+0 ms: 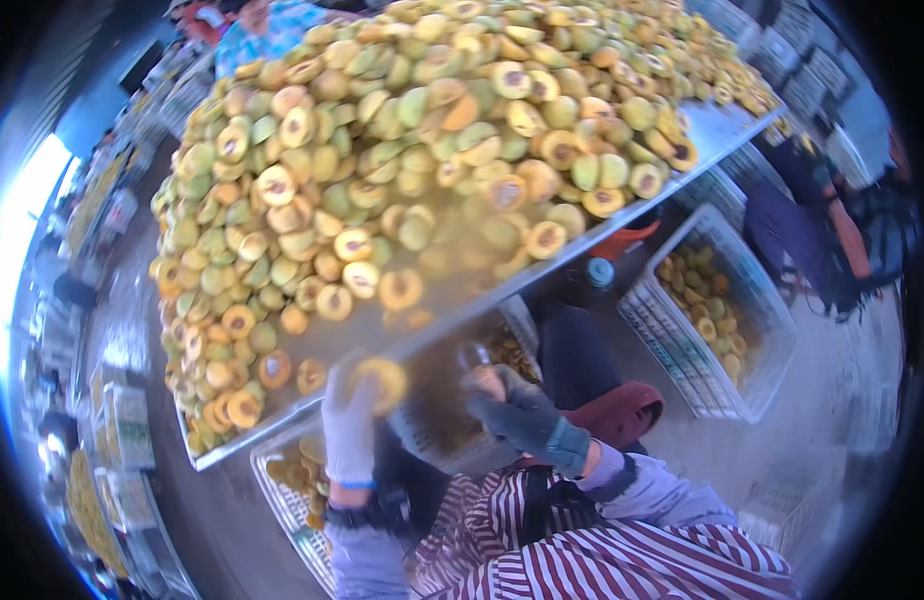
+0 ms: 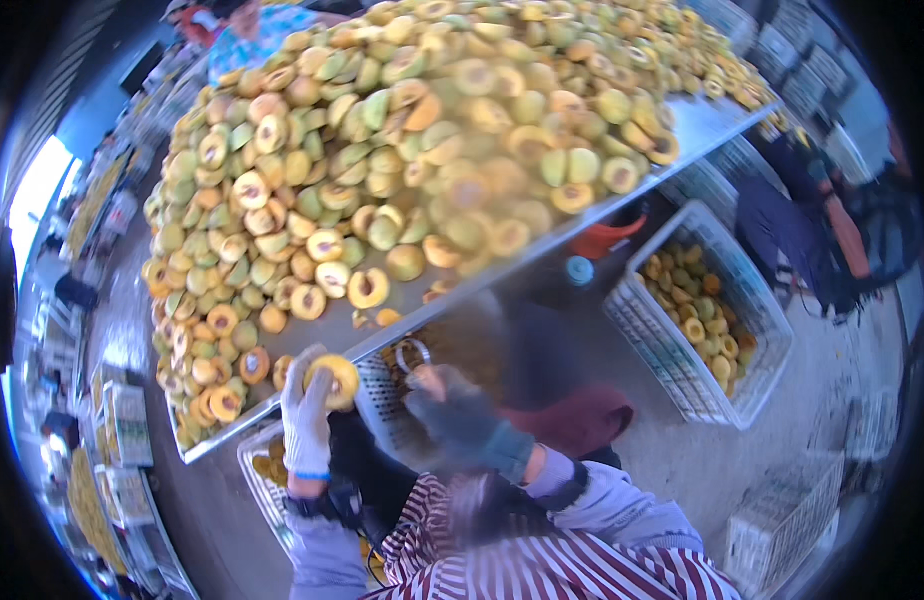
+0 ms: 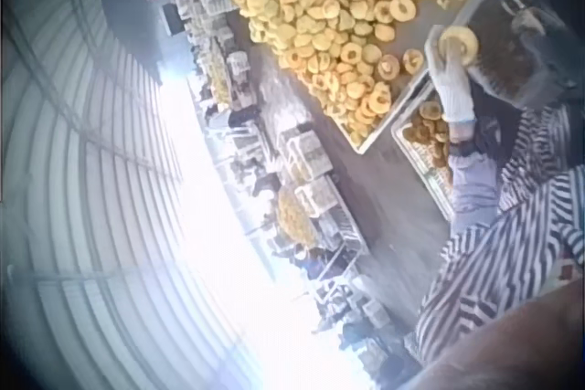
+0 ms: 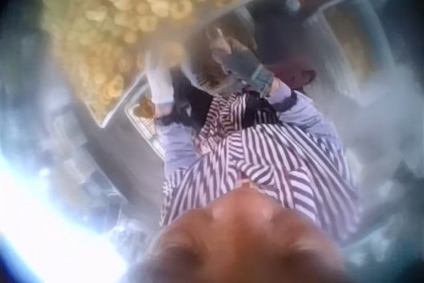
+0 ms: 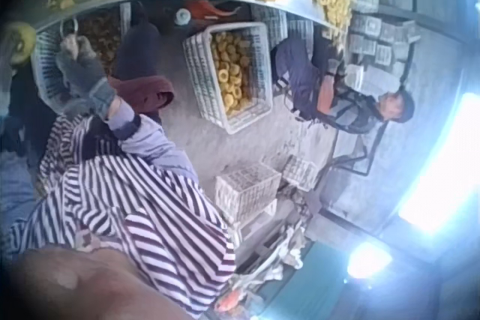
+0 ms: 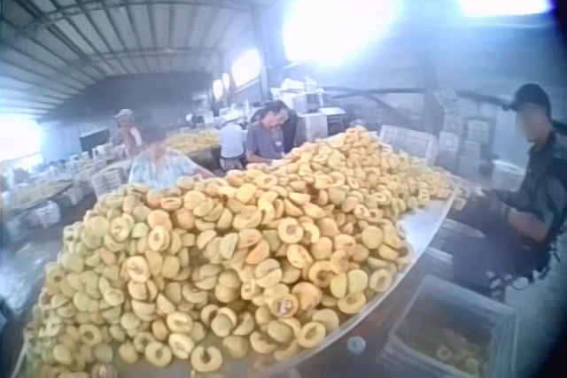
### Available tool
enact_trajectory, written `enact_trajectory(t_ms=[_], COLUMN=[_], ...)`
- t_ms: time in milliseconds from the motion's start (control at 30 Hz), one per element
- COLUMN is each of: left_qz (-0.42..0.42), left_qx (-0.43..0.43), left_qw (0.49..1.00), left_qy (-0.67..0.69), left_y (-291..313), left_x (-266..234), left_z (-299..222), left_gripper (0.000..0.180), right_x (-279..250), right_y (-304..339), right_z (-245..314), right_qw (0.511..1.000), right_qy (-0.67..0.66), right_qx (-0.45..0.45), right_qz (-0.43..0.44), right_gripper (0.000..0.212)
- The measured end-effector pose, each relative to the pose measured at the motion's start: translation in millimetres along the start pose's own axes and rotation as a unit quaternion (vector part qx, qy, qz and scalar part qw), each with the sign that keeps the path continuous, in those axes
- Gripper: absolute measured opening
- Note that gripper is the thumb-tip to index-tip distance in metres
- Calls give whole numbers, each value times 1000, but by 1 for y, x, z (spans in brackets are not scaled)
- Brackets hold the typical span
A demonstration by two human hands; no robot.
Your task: The person picks up halves of fruit from a table, removes the pit with a tool, and places the pitted fruit into a basket.
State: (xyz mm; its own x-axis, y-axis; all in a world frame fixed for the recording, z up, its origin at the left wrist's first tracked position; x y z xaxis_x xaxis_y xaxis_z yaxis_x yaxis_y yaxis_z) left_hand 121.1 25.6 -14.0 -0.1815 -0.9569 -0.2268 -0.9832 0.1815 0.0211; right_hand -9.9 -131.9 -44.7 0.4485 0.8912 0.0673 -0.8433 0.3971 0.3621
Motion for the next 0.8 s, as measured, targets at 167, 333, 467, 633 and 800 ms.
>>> enact_trajectory(t_ms=[167,333,467,633,800], left_qz=[-88,-131,21,154,118], left_qx=[110,304,342,423,435], left_qw=[936,755,842,809,787], left_qy=[-322,-567,-417,-379,-422], left_y=[-69,-95,-117,-135,-163], left_x=[-55,-55,32,148,202], left_z=[23,31,-21,-46,-23], left_gripper=[35,41,39,38,48], right_x=[1,5,6,-12,-17], right_y=[-1,0,-8,-17,-22], right_z=[3,5,0,-9,-10], right_qw=[995,994,991,986,992], right_qy=[0,-47,-31,-115,-62], right_qx=[-86,88,115,111,104], right_qz=[49,49,60,44,47], right_gripper=[19,20,20,21,16])
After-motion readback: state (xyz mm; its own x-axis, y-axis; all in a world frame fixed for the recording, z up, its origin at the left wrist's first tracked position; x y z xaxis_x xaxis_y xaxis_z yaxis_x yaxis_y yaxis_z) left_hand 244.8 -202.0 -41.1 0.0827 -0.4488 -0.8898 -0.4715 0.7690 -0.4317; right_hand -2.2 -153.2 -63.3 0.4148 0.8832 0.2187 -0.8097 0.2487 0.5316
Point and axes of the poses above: each hand's wrist, its own y-axis away from the middle knuckle, its own x-axis out of the palm, z = x × y, the point moved 6 cm from there along -y, towards the middle knuckle, and after that the axes turned 9 degrees about -z, right-handed, at the moved point
